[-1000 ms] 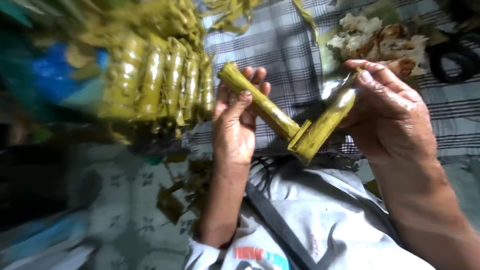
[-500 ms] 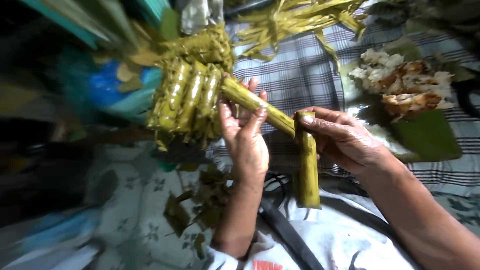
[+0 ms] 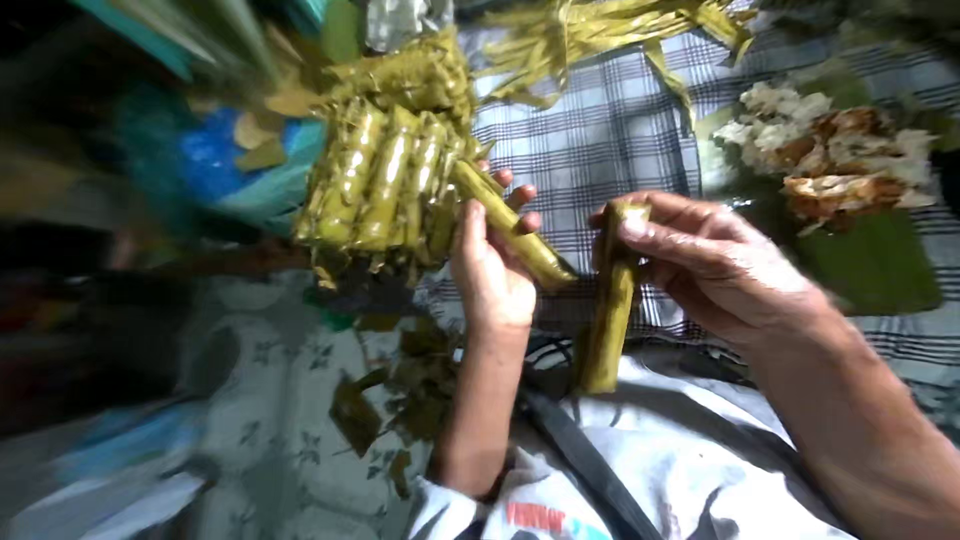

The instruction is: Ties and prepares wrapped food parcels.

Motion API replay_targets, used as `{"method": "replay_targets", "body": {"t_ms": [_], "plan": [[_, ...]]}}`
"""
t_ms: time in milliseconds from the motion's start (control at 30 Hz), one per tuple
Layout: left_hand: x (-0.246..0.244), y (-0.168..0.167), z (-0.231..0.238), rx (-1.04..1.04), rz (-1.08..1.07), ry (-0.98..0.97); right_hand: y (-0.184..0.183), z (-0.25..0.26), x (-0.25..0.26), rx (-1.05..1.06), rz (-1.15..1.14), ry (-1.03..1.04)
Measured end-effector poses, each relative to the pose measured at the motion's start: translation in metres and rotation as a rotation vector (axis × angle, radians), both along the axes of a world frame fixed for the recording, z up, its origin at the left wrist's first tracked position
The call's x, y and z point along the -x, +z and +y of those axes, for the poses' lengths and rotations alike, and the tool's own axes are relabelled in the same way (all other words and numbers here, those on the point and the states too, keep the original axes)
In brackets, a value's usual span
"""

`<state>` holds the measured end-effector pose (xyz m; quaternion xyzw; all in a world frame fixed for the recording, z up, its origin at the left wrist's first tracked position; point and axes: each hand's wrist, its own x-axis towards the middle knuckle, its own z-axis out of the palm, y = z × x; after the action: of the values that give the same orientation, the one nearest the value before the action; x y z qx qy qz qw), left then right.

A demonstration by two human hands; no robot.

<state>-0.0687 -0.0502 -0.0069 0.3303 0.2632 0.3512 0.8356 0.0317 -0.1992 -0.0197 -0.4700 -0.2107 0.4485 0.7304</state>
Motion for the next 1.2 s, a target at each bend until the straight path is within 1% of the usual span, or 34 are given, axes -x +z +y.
{"method": "replay_targets", "body": {"t_ms": [100,200,267,333,433,533,700,767,867,967,1067,1200], "plan": [[0.009,-0.008,0.012,0.188,-0.073,-0.187,0.014,-0.007,-0.019,-0.036,-0.102,-0.045],[0.017,-0.023,0.013,0.294,-0.169,-0.345,0.019,-0.008,-0.04,-0.094,-0.084,-0.061],[0.02,-0.025,0.004,0.284,-0.17,-0.406,0.018,-0.004,-0.046,-0.129,-0.052,-0.021],[0.022,-0.02,-0.009,0.242,-0.115,-0.459,0.014,0.003,-0.045,-0.129,-0.032,0.039],[0.029,-0.009,-0.026,0.211,0.1,-0.394,0.009,0.012,-0.039,-0.074,-0.023,0.141],[0.03,-0.006,-0.033,0.228,0.179,-0.351,0.007,0.015,-0.034,-0.002,-0.059,0.185],[0.036,-0.014,-0.033,0.351,0.21,-0.389,-0.001,0.014,-0.03,0.058,-0.069,0.201],[0.038,-0.017,-0.034,0.397,0.179,-0.412,-0.002,0.014,-0.028,0.074,-0.067,0.195],[0.038,-0.015,-0.037,0.45,0.141,-0.397,0.0,0.014,-0.026,0.112,-0.115,0.142],[0.038,-0.014,-0.038,0.457,0.122,-0.393,0.004,0.015,-0.025,0.168,-0.243,0.073],[0.04,-0.014,-0.04,0.431,0.144,-0.425,0.004,0.015,-0.024,0.19,-0.389,0.072],[0.043,-0.016,-0.041,0.424,0.13,-0.461,0.001,0.01,-0.025,0.137,-0.425,0.088]]}}
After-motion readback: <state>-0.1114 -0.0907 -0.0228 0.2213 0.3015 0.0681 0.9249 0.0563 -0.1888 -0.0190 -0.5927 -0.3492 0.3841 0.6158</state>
